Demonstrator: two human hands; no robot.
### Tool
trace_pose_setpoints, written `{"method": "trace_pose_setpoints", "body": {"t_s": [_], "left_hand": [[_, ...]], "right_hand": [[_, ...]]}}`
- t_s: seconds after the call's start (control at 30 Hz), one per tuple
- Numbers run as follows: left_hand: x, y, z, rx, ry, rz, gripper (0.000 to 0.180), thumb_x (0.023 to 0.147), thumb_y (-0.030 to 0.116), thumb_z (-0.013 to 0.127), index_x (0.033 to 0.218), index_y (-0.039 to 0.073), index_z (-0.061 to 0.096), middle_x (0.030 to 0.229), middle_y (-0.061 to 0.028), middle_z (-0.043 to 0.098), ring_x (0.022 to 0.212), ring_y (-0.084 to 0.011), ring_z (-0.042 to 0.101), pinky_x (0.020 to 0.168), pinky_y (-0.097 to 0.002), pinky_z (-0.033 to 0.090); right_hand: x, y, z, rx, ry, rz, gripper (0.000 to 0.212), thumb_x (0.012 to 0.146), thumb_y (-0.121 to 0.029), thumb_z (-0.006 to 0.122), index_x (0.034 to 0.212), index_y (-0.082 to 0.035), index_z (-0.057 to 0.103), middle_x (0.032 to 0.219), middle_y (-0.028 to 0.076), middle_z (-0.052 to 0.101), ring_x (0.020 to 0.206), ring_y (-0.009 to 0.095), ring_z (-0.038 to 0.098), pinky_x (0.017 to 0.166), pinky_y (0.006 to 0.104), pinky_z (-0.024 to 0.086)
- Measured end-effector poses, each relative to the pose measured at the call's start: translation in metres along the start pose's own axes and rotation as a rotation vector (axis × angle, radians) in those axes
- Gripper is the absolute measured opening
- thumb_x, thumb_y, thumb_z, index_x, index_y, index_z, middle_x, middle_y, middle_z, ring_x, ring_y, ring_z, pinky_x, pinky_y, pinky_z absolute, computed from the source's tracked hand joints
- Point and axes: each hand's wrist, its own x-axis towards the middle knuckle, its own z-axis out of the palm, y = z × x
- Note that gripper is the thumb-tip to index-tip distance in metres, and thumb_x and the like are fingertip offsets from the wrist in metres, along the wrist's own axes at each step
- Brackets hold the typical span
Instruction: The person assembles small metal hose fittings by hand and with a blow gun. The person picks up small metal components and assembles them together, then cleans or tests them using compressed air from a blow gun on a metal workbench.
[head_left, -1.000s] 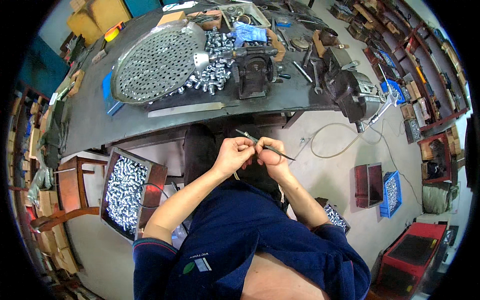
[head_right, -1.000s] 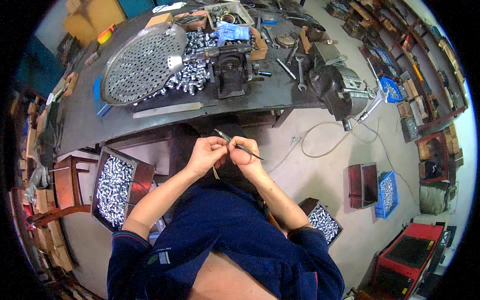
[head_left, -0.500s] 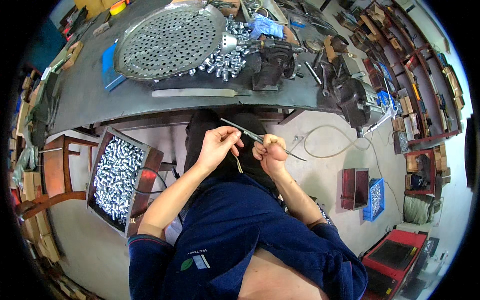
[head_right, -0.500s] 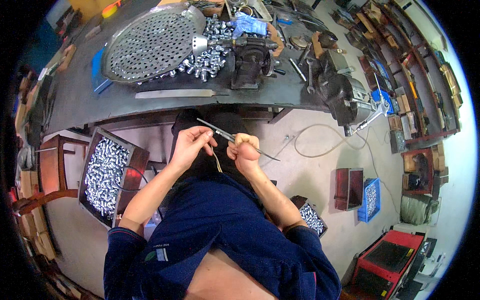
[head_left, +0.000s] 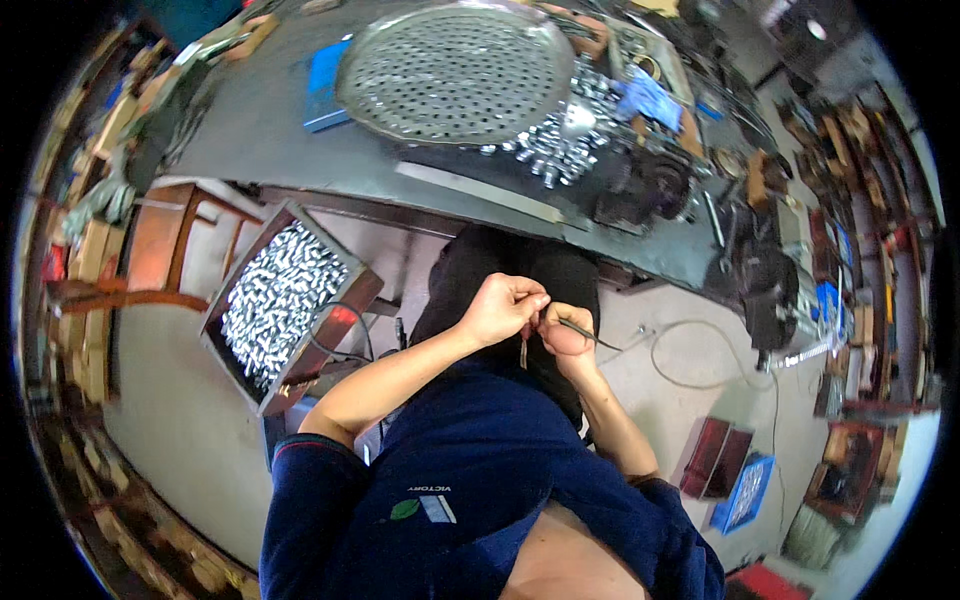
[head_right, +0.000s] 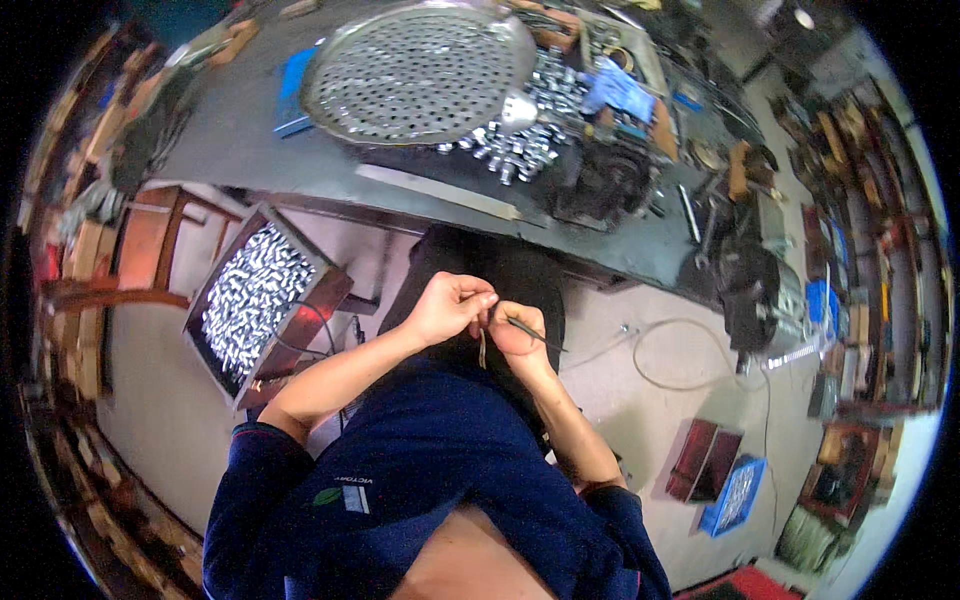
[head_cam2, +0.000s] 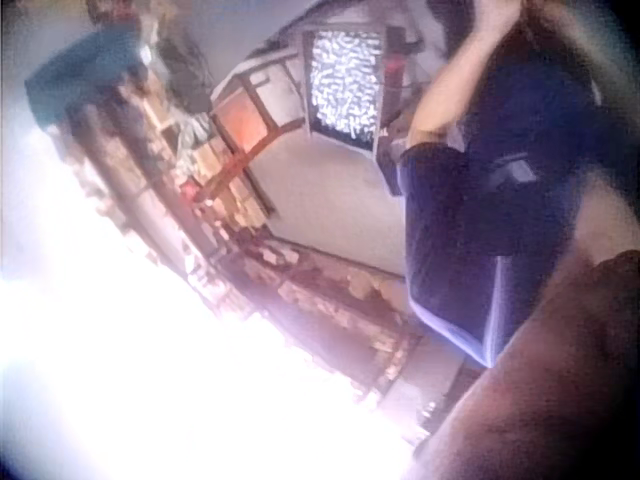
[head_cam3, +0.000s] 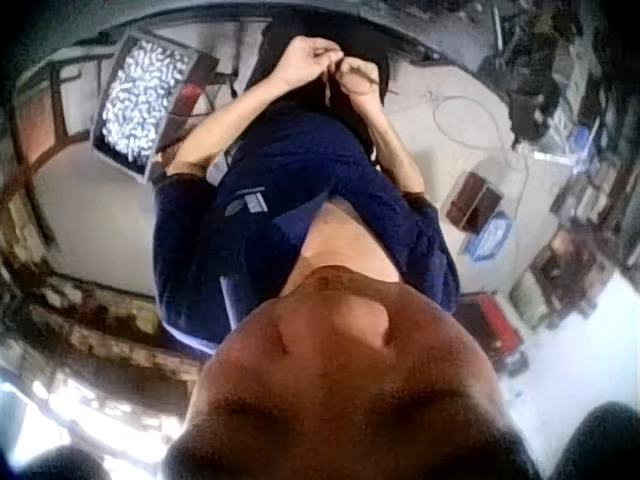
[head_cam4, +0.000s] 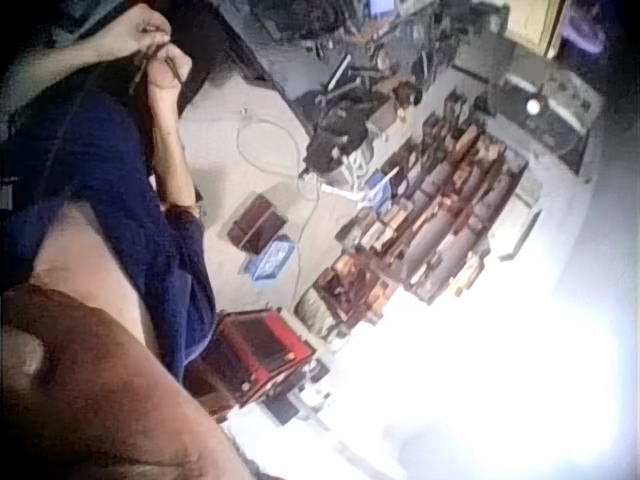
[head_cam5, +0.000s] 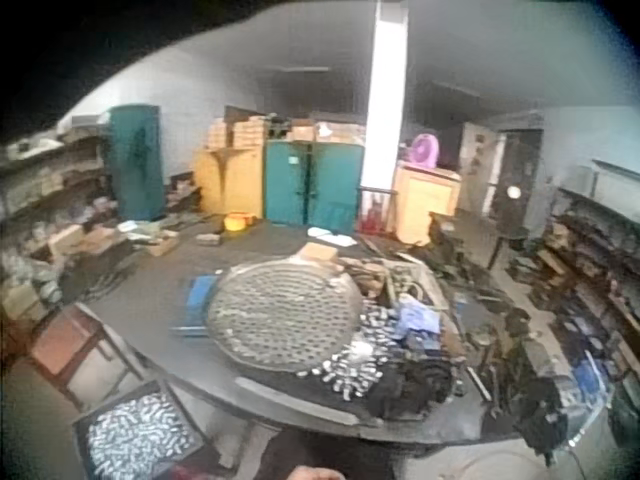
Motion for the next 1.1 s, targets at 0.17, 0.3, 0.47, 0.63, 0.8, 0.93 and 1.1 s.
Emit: {"method": "trace_pose_setpoints", "body": {"t_s": [0.17, 0.3, 0.47, 0.63, 0.8, 0.93, 1.1], "left_hand": [[0.001, 0.006, -0.006, -0.044, 0.133, 0.012, 0.015, 0.087, 0.007, 0.055, 0.084, -0.006, 0.06, 0.061, -0.0085, 0.06, 0.049, -0.0121, 0.057, 0.042, -0.0234, 0.045], [-0.005, 0.009, -0.01, -0.12, 0.145, 0.023, 0.015, 0.088, 0.006, 0.052, 0.085, -0.007, 0.06, 0.064, -0.0103, 0.061, 0.05, -0.0143, 0.059, 0.044, -0.0242, 0.047], [-0.022, 0.016, -0.021, -0.061, 0.128, 0.096, 0.016, 0.089, 0.004, 0.049, 0.092, -0.007, 0.06, 0.075, -0.013, 0.064, 0.061, -0.0169, 0.063, 0.059, -0.0264, 0.051], [-0.065, 0.054, -0.077, 0.629, 0.209, 0.259, 0.02, 0.079, -0.001, 0.055, 0.098, -0.005, 0.06, 0.085, -0.0124, 0.066, 0.072, -0.0133, 0.064, 0.068, -0.0273, 0.051], [-0.131, 0.066, -0.219, 0.754, 0.757, 0.084, 0.018, 0.077, -0.001, 0.053, 0.092, -0.005, 0.061, 0.082, -0.0104, 0.066, 0.065, -0.0129, 0.062, 0.064, -0.0262, 0.05], [-0.148, 0.005, -0.317, 0.754, 0.817, -0.098, 0.017, 0.076, 0.001, 0.054, 0.089, -0.007, 0.062, 0.076, -0.0106, 0.065, 0.057, -0.0149, 0.061, 0.055, -0.0266, 0.049], [-0.123, -0.023, -0.307, 1.135, 0.678, -0.163, 0.026, 0.068, 0.015, 0.067, 0.093, 0.007, 0.066, 0.08, -0.0106, 0.065, 0.077, -0.0276, 0.063, 0.071, -0.0354, 0.049]], "right_hand": [[0.021, -0.004, 0.001, -0.054, -0.113, -0.139, 0.026, 0.078, 0.0, 0.052, 0.057, -0.008, 0.041, 0.063, -0.004, 0.049, 0.061, 0.004, 0.043, 0.054, 0.0187, 0.034], [0.037, -0.009, -0.012, 0.019, -0.24, 0.035, 0.023, 0.072, -0.003, 0.047, 0.052, -0.009, 0.037, 0.054, -0.005, 0.041, 0.053, 0.002, 0.034, 0.046, 0.0202, 0.025], [0.049, -0.009, -0.007, 0.151, -0.343, 0.119, 0.02, 0.069, -0.009, 0.048, 0.053, -0.01, 0.036, 0.053, -0.002, 0.037, 0.045, 0.004, 0.028, 0.04, 0.0211, 0.018], [0.051, -0.009, -0.006, -0.078, -0.379, -0.05, 0.017, 0.068, -0.003, 0.046, 0.054, -0.005, 0.038, 0.055, -0.005, 0.037, 0.055, 0.004, 0.036, 0.048, 0.0222, 0.026], [0.04, 0.006, -0.017, -0.047, -0.203, 0.003, 0.022, 0.069, -0.015, 0.049, 0.052, -0.01, 0.036, 0.052, -0.003, 0.04, 0.045, 0.004, 0.032, 0.041, 0.0203, 0.02], [0.036, 0.012, -0.01, 0.026, -0.138, 0.102, 0.02, 0.068, -0.013, 0.047, 0.052, -0.011, 0.034, 0.051, -0.002, 0.037, 0.042, 0.003, 0.027, 0.038, 0.0199, 0.017], [0.044, 0.007, 0.011, -0.046, -0.185, 0.139, 0.021, 0.07, -0.011, 0.046, 0.052, -0.011, 0.034, 0.051, -0.002, 0.036, 0.043, 0.003, 0.027, 0.038, 0.0192, 0.017]]}}
